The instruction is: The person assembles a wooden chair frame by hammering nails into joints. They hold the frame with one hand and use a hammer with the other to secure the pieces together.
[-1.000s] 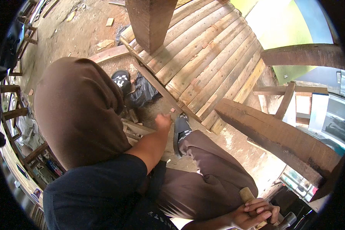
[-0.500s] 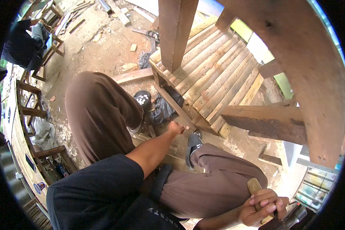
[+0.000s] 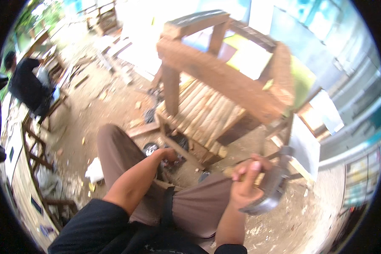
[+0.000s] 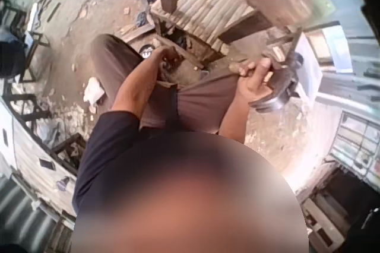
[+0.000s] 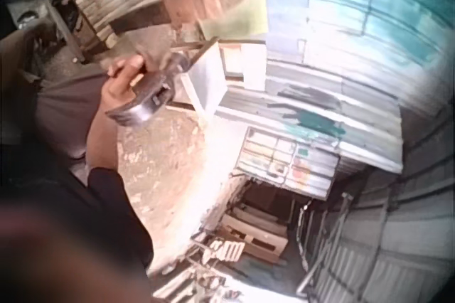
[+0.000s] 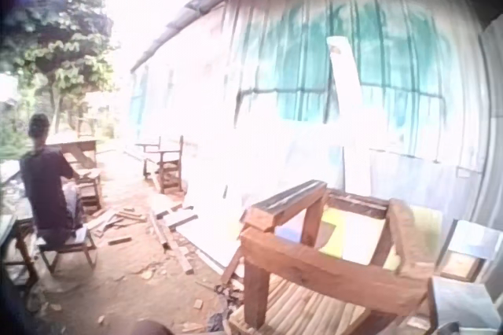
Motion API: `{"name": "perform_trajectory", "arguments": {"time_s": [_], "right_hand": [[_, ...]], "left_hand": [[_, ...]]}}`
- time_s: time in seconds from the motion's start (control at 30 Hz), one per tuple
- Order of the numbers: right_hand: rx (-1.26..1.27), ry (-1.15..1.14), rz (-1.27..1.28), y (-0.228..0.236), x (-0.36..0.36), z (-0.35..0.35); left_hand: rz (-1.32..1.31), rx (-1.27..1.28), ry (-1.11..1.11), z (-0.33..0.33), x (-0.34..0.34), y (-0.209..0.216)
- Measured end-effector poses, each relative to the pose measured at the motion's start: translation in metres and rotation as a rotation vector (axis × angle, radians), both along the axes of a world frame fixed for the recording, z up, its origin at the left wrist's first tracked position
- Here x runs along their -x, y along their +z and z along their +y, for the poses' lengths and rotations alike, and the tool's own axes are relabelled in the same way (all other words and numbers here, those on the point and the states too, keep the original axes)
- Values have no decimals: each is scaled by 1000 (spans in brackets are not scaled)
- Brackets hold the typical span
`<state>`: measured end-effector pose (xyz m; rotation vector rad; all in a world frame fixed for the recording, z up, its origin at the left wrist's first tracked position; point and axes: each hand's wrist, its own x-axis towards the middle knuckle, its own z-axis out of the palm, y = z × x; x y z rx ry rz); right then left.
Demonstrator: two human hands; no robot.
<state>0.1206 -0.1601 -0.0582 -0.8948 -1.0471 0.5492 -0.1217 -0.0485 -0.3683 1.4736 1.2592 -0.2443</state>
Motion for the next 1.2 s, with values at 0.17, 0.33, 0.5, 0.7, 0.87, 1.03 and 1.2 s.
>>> {"name": "perform_trajectory", "arguments": {"time_s": [0.17, 0.33, 0.5, 0.7, 0.87, 1.03, 1.2], "right_hand": [[98, 125, 234, -20, 27, -51], [442, 114, 185, -42, 43, -97], [482, 96, 87, -27, 47, -109], [365, 32, 136, -6, 31, -77], [341, 72, 184, 7, 17, -53], [109, -3, 173, 18, -1, -24], [-63, -158, 235, 47, -17, 22]], "left_hand": [[-359, -464, 207, -43, 4, 137], [-892, -493, 526, -115, -25, 247], [-894, -458, 272, -116, -46, 304], [-1040, -435, 320, -104, -83, 322], [-1126, -447, 340, -63, -92, 291], [-1012, -410, 721, 39, -112, 235], [-965, -331, 624, 116, -158, 189]]}}
